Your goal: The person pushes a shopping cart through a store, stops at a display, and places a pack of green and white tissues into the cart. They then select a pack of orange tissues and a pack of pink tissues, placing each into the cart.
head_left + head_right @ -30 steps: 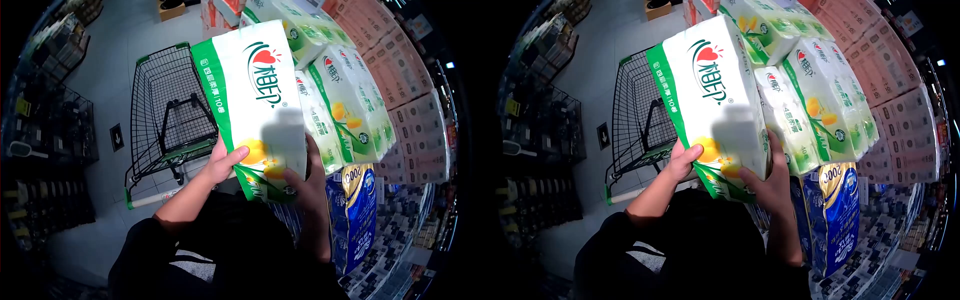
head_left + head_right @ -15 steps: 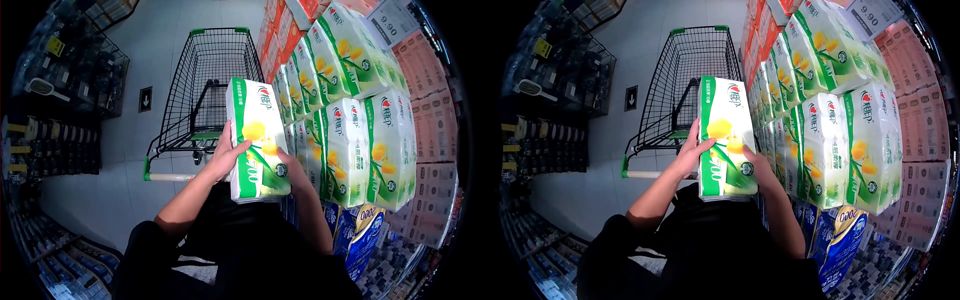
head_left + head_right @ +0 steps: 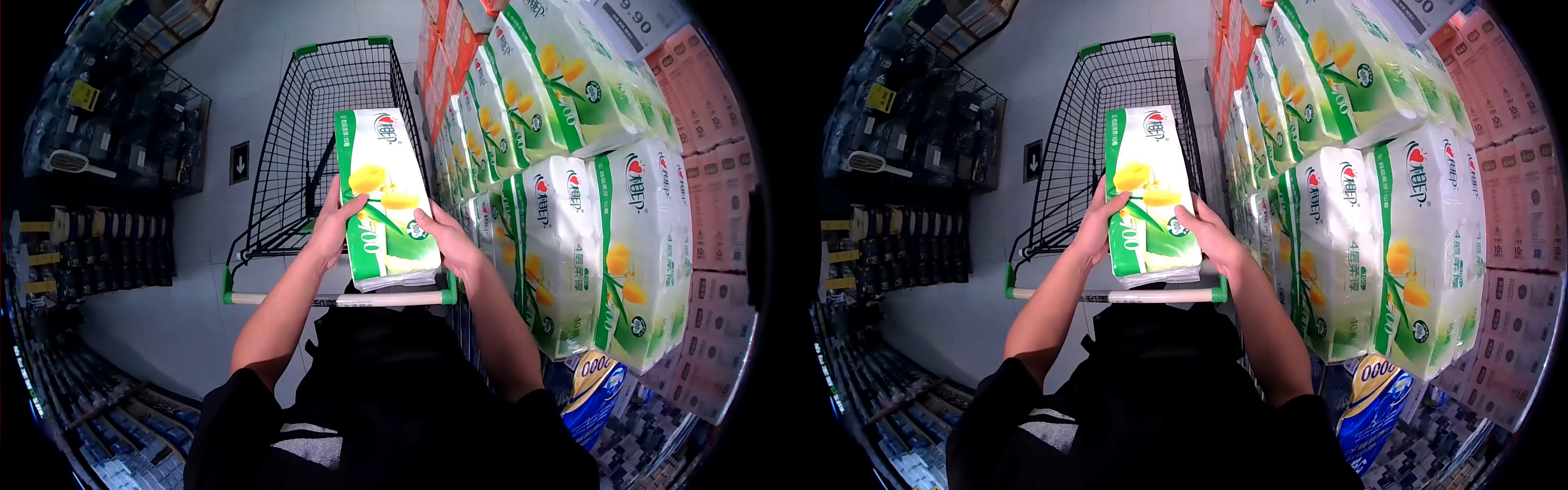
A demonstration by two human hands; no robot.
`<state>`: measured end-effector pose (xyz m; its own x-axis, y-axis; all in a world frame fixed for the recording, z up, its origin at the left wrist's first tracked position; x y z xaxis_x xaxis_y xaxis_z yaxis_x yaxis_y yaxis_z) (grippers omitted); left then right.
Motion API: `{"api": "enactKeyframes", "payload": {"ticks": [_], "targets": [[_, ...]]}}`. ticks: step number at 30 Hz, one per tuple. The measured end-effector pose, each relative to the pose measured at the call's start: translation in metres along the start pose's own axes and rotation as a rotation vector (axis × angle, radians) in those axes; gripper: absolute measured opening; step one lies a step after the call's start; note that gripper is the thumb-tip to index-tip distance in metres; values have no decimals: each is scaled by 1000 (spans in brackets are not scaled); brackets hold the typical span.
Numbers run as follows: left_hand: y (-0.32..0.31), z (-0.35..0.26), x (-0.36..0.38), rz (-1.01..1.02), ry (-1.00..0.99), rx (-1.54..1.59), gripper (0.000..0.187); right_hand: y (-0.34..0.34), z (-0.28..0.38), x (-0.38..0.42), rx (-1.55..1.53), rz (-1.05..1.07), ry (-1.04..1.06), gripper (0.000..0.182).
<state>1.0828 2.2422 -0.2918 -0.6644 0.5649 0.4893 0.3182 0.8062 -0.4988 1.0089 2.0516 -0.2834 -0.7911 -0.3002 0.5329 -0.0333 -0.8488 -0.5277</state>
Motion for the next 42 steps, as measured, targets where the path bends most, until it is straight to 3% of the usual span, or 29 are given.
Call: {"api": "enactKeyframes", "payload": {"ticks": [5, 9, 11, 13, 14, 17, 19, 21, 25, 27, 29, 30, 33, 39, 41, 42], "targets": [[43, 2, -91, 74, -78, -22, 82, 44, 1, -87, -74, -66, -23, 46], [90, 29, -161, -6, -30, -107, 92, 78, -6, -165, 263, -149, 48, 51], [114, 50, -189, -32, 1, -144, 99, 101, -23, -205, 320, -132, -24, 55], [138, 75, -213, -99, 45, -336, 102, 132, -58, -246, 598, -286, -64, 60], [147, 91, -221, -98, 74, -250, 103, 134, -63, -245, 653, -419, -249, 68], [166, 126, -233, -113, 113, -158, 104, 142, -87, -256, 798, -471, -349, 74], [170, 134, -240, -174, 115, -256, 102, 139, -90, -256, 782, -436, -402, 83], [169, 142, -240, -259, 116, -589, 99, 135, -95, -251, 935, -407, -367, 90], [154, 144, -250, -372, 155, -739, 104, 136, -110, -250, 841, -342, -420, 96], [139, 142, -260, -455, 114, -805, 108, 121, -108, -243, 956, -318, -457, 97], [127, 132, -268, -484, 118, -953, 110, 100, -96, -228, 1051, -268, -417, 97], [119, 124, -270, -451, 162, -1015, 110, 93, -92, -220, 1045, -216, -278, 95], [103, 119, -275, -398, 191, -1237, 108, 76, -93, -189, 1152, -259, -207, 86], [105, 171, -286, -251, 108, -1177, 120, 38, -69, -119, 1228, -182, -68, 76], [113, 189, -289, -325, 498, -945, 118, 25, -56, -94, 1347, -217, -113, 73], [116, 202, -291, -377, 455, -956, 108, 19, -48, -83, 1470, -238, -146, 70]]}}
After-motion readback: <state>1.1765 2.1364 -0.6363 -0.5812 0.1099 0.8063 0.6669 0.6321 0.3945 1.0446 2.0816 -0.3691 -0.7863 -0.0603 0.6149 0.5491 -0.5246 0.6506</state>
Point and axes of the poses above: each hand's wrist, its own x-axis away from the middle knuckle, its own y-axis out of the back of the hand, z = x × y, the point moved 4 cm from there along -x, towards the middle knuckle, and after that the axes turned 10 degrees about z, right-handed, at the moved point
